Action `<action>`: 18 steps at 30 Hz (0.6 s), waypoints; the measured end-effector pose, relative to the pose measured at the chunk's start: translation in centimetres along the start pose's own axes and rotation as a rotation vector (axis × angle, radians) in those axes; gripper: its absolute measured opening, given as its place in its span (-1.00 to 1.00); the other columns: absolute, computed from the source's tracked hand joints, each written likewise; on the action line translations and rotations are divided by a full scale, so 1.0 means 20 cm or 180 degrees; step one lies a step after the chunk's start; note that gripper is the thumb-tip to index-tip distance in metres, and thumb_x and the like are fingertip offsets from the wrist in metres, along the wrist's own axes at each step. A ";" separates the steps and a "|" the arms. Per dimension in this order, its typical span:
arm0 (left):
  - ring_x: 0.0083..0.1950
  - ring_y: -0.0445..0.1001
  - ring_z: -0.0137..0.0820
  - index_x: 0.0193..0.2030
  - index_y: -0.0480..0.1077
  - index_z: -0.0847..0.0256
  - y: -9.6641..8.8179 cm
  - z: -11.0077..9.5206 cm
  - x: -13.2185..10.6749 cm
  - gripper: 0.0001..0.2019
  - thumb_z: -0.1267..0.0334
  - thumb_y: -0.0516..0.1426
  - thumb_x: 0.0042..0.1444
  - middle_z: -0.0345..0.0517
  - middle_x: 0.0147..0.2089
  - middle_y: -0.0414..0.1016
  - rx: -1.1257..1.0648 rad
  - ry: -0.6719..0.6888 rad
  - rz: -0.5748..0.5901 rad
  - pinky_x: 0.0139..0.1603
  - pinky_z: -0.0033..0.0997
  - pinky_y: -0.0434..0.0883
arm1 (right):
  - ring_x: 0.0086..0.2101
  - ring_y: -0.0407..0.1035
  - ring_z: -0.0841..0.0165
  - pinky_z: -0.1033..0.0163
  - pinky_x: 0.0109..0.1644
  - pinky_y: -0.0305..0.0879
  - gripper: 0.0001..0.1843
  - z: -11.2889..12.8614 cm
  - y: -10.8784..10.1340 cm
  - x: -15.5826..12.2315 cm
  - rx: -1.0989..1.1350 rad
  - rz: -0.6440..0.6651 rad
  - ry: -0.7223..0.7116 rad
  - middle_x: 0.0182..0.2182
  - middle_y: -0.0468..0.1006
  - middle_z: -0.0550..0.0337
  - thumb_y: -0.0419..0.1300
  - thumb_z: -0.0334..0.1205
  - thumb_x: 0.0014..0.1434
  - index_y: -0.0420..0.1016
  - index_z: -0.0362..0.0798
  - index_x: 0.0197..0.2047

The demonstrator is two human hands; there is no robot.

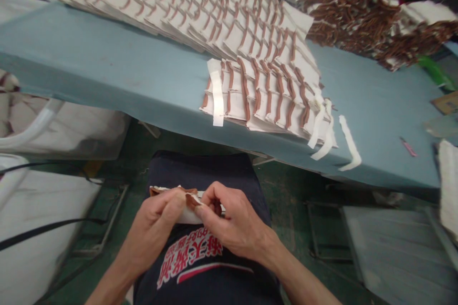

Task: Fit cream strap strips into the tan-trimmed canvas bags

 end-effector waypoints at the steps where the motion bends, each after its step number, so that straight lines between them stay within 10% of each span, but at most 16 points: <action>1: -0.42 0.46 -0.31 -0.51 0.55 0.14 0.00 -0.03 0.01 -0.54 -0.12 0.27 0.30 -0.16 -0.48 0.54 0.0212 0.0067 0.0148 -0.39 -0.42 0.39 | -0.46 0.27 0.46 0.31 -0.33 0.11 -0.77 0.01 -0.01 0.00 -0.0085 0.0003 -0.0090 -0.46 0.42 0.36 0.23 -0.20 0.39 0.35 0.01 -0.33; 8: -0.48 0.44 -0.36 -0.53 0.44 0.11 0.06 -0.15 0.06 -0.59 0.06 0.12 0.35 -0.22 -0.53 0.48 0.1170 0.0686 -0.0336 -0.39 -0.41 0.37 | -0.39 0.34 0.42 0.28 -0.24 0.16 -0.75 -0.05 -0.04 0.06 -0.0241 -0.0168 0.0099 -0.40 0.49 0.32 0.29 -0.10 0.43 0.42 0.01 -0.28; 18: -0.49 0.47 -0.26 -0.52 0.43 0.09 0.13 0.10 0.12 -0.46 -0.20 0.14 0.40 -0.14 -0.53 0.47 0.0160 0.0120 -0.0931 -0.52 -0.38 0.49 | -0.39 0.28 0.41 0.30 -0.30 0.14 -0.59 -0.16 0.03 0.11 0.0394 -0.0234 0.0100 -0.47 0.36 0.30 0.24 0.00 0.36 0.25 0.01 -0.44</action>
Point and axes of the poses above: each hand's wrist, its own x-axis towards the middle knuckle, its own y-axis out of the palm, z = x × y, the point moved 4 cm from there along x, towards the middle knuckle
